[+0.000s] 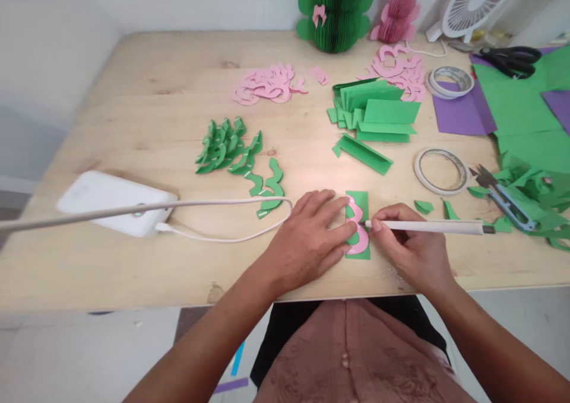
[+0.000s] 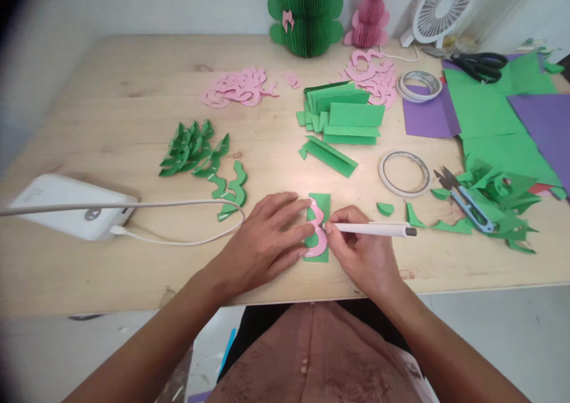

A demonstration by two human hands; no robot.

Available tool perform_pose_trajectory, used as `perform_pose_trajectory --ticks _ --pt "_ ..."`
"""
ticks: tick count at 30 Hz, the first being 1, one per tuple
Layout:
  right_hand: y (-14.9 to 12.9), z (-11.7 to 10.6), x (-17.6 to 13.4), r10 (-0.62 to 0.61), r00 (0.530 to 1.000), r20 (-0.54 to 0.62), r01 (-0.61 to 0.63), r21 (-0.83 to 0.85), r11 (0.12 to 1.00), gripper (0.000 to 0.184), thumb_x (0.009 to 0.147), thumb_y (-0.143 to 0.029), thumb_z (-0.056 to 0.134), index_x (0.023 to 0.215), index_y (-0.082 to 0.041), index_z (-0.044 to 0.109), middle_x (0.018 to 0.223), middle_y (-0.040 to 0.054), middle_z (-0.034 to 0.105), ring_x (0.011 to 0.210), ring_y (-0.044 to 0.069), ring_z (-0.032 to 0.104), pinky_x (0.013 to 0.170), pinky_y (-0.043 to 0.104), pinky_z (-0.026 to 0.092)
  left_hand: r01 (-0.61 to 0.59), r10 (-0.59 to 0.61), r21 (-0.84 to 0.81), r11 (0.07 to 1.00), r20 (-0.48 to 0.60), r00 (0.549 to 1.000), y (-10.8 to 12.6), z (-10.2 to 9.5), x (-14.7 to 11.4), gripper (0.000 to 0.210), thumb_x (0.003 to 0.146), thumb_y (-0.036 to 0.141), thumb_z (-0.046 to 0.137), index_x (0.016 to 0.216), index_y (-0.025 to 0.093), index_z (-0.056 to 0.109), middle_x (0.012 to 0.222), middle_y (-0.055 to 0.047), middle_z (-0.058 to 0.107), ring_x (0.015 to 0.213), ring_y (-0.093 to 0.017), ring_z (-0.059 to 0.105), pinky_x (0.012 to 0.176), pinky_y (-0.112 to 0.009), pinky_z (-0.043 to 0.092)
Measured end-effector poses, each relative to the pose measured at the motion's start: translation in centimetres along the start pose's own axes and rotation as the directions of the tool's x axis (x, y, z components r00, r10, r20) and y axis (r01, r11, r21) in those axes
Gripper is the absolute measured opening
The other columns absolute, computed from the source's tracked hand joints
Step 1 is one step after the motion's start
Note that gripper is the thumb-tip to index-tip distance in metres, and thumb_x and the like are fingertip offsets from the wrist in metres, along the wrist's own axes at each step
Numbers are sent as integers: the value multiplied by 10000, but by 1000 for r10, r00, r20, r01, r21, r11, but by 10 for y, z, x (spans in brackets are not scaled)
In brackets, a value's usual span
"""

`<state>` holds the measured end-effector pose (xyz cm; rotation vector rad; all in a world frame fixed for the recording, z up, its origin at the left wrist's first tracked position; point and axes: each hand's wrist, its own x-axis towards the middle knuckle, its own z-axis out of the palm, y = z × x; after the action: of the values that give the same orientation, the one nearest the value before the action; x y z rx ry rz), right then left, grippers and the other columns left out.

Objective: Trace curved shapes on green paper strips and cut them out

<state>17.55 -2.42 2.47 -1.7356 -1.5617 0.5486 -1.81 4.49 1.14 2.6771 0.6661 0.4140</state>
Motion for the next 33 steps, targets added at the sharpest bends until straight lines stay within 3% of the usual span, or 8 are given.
perform_pose_trajectory --ticks 33 --pt "-1 0 -1 5 1000 -20 -6 -18 1000 110 845 -233 590 740 -202 600 616 -35 612 477 93 495 436 211 364 -3 3 -1 1000 -10 1000 -1 2 -1 256 939 268 494 1137 224 649 1412 -106 511 1308 -325 405 1087 -528 366"
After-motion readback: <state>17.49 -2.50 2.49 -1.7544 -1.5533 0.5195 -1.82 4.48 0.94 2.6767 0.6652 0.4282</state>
